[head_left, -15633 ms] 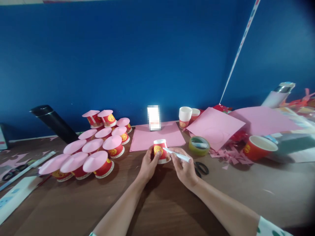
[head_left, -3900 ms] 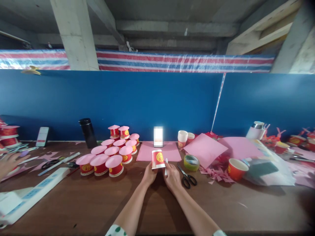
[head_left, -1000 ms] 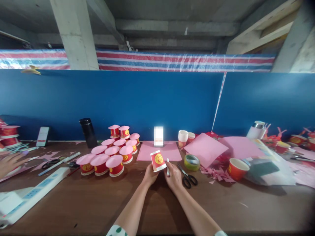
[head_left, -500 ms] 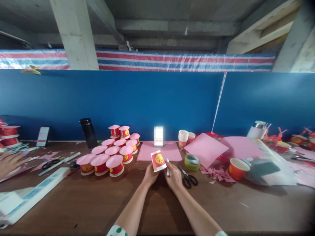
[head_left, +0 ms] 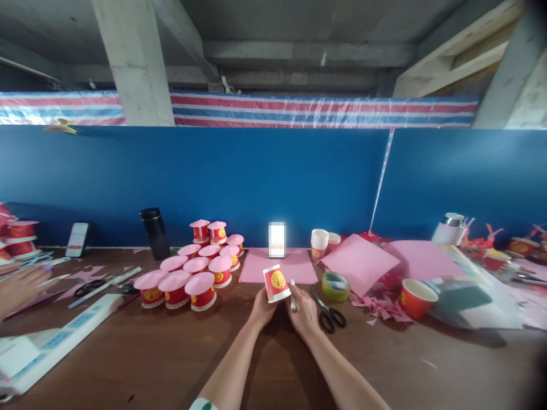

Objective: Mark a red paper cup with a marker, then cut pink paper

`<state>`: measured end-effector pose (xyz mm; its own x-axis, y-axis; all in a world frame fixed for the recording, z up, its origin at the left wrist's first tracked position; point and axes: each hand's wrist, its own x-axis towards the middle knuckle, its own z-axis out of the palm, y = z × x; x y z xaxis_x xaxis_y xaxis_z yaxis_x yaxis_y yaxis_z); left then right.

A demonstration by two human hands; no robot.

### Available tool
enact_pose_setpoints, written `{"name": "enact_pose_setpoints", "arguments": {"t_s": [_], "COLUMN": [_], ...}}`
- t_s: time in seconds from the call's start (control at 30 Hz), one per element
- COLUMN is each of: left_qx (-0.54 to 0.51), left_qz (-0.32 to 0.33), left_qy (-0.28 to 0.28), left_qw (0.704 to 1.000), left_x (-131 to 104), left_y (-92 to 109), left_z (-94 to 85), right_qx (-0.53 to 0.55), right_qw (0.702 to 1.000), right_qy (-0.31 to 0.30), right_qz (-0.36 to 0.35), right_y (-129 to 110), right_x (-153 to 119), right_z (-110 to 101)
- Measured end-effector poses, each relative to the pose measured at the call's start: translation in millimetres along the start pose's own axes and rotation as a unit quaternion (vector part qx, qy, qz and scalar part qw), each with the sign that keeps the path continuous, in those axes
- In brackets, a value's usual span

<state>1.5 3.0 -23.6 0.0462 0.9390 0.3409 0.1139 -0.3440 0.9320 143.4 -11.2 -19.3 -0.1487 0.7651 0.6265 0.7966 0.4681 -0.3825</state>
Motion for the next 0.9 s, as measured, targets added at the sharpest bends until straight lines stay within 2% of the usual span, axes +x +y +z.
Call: {"name": "enact_pose_setpoints", "arguments": {"t_s": [0.33,0.9], "left_qx": [0.002,-0.009], "left_qz": [0.000,0.016], "left_qy": [-0.002,-0.011], "left_qw": [1.000,1.000], "left_x": [-1.7,-1.5], "left_y": [9.3,6.9], "left_z": [-0.2,-0.7], "right_qx": [-0.004,-0.005], "right_qw": [1.000,1.000], "right_qy": [-0.006,0.004], "right_qz": [0.001,-0.008], "right_y": [-2.8,1.4], "right_x": [0.8,-0.1], "right_z": [-2.8,1.8]}}
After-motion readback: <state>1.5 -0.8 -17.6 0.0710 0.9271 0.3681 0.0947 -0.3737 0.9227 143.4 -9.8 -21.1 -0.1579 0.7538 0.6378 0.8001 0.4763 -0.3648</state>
